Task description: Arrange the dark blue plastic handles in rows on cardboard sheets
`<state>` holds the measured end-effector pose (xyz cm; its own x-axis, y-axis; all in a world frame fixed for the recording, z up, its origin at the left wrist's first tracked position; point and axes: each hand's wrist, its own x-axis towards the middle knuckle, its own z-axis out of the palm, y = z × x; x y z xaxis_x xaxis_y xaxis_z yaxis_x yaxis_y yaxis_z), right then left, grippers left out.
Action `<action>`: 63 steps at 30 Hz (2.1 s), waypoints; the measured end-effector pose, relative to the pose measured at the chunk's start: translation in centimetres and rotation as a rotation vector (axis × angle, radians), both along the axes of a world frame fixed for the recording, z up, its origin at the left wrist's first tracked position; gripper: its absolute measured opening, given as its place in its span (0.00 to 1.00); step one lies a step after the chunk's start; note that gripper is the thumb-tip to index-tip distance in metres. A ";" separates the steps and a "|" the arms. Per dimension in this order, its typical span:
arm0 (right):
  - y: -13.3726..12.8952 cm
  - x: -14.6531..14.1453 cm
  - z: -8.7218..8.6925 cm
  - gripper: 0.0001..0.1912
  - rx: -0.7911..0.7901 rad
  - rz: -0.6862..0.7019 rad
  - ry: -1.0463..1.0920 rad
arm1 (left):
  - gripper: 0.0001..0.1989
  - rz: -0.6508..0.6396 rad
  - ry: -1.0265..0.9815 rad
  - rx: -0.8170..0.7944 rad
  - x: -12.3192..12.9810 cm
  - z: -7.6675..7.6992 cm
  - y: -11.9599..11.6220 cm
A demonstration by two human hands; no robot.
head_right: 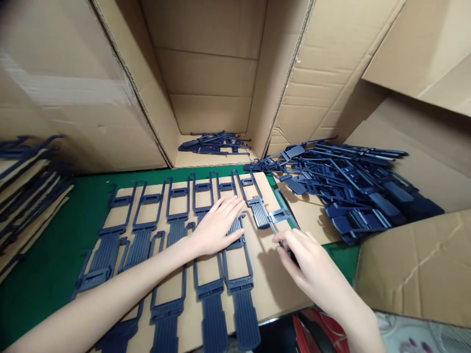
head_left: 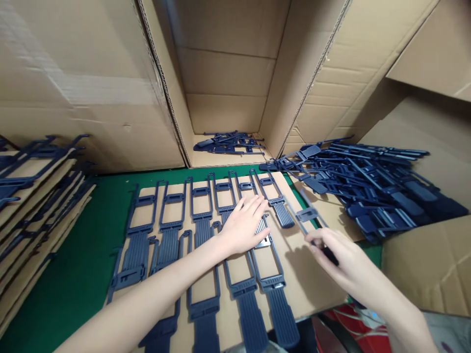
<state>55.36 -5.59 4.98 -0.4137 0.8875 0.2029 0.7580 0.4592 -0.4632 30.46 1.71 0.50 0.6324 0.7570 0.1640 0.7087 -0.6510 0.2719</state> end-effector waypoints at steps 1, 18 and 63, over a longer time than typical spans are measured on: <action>-0.1 -0.1 -0.5 0.05 -0.004 0.009 -0.034 | 0.33 0.001 -0.002 -0.001 0.0 0.0 0.0; -3.2 -4.2 -4.3 0.19 0.045 -0.258 0.028 | 0.28 0.001 -0.010 0.026 0.1 0.1 0.0; 1.9 -1.0 -0.2 0.17 0.244 -0.353 0.107 | 0.23 0.003 -0.032 0.077 -0.1 -0.3 -0.2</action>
<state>54.40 -3.66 4.78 -0.0592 0.8914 0.4493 0.8419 0.2865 -0.4573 30.40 1.53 0.18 0.6239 0.7430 0.2422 0.7020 -0.6691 0.2439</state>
